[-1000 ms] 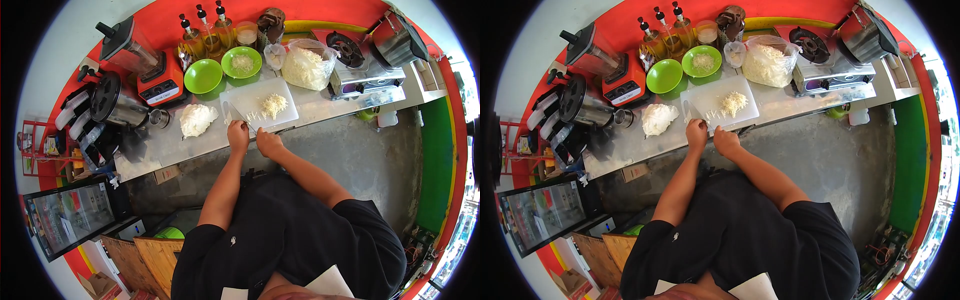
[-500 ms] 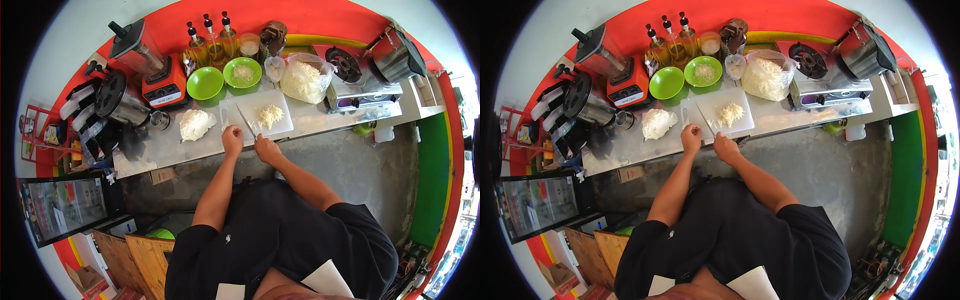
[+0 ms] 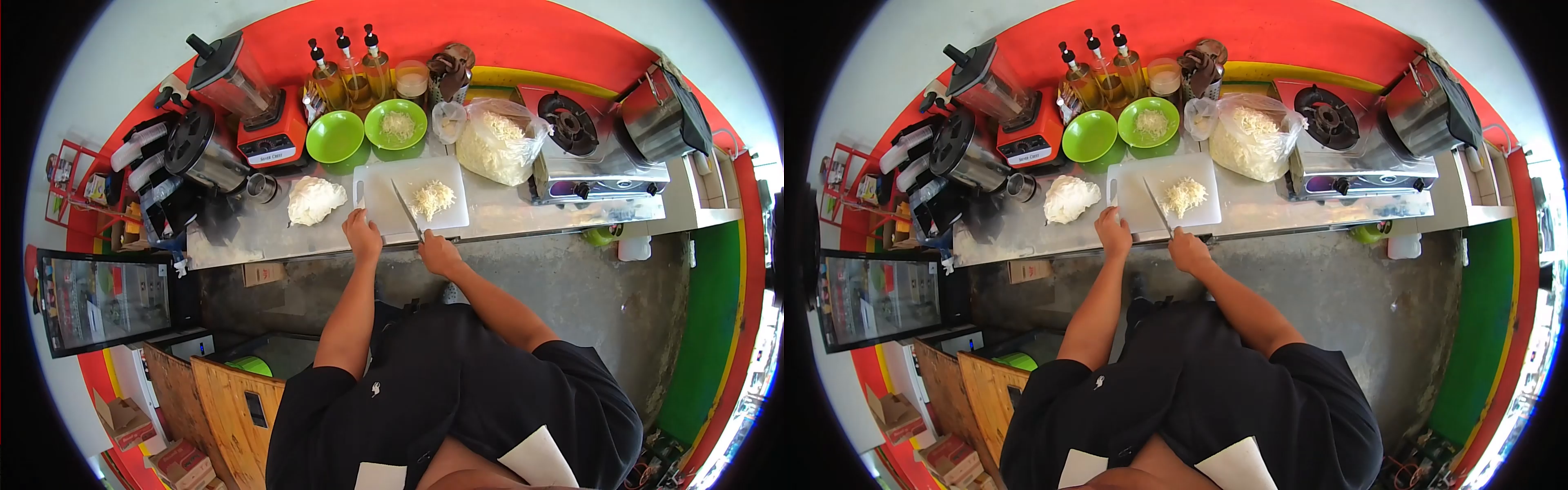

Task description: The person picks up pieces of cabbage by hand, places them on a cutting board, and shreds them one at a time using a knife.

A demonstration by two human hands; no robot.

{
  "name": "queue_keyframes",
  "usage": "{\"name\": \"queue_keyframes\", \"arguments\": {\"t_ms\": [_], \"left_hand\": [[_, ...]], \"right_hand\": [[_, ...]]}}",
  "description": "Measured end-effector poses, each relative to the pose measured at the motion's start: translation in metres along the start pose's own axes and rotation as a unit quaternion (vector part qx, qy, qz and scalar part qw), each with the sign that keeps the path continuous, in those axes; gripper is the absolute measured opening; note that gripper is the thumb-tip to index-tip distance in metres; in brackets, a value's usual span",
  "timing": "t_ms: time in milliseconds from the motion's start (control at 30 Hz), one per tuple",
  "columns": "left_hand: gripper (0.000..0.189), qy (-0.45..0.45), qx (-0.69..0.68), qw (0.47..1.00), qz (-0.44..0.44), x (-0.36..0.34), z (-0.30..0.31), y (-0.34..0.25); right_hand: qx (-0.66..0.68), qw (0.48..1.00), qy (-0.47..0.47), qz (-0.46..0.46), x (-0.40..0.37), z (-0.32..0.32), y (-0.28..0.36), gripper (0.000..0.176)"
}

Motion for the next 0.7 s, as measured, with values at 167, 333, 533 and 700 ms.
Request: {"name": "queue_keyframes", "arguments": {"t_ms": [167,333,533,700], "left_hand": [[0.037,-0.023,-0.018,0.999,0.022,-0.013,0.007,-0.012],[0.026,0.000,-0.058,0.994,0.094,-0.008,0.019,-0.001],[0.021,-0.048,-0.117,0.985,0.118,0.006,0.028,0.019],[0.018,-0.009,-0.217,0.969,0.121,0.019,0.027,0.015]], "right_hand": [[0.032,0.998,0.007,0.062,0.001,0.008,-0.007,0.036],[0.045,0.992,0.040,0.109,-0.001,-0.007,-0.006,0.037],[0.037,0.995,0.066,0.066,0.003,-0.004,-0.010,0.040],[0.018,1.000,0.000,-0.017,-0.001,0.002,-0.026,0.038]]}}
Point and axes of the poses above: each hand's wrist, its own x-axis towards the middle knuckle, its own z-axis out of the back of the hand, y = z × x, the point moved 3 cm from there along x, towards the middle knuckle, and after that the axes turned 15 degrees about -y, right-handed, at the moved point
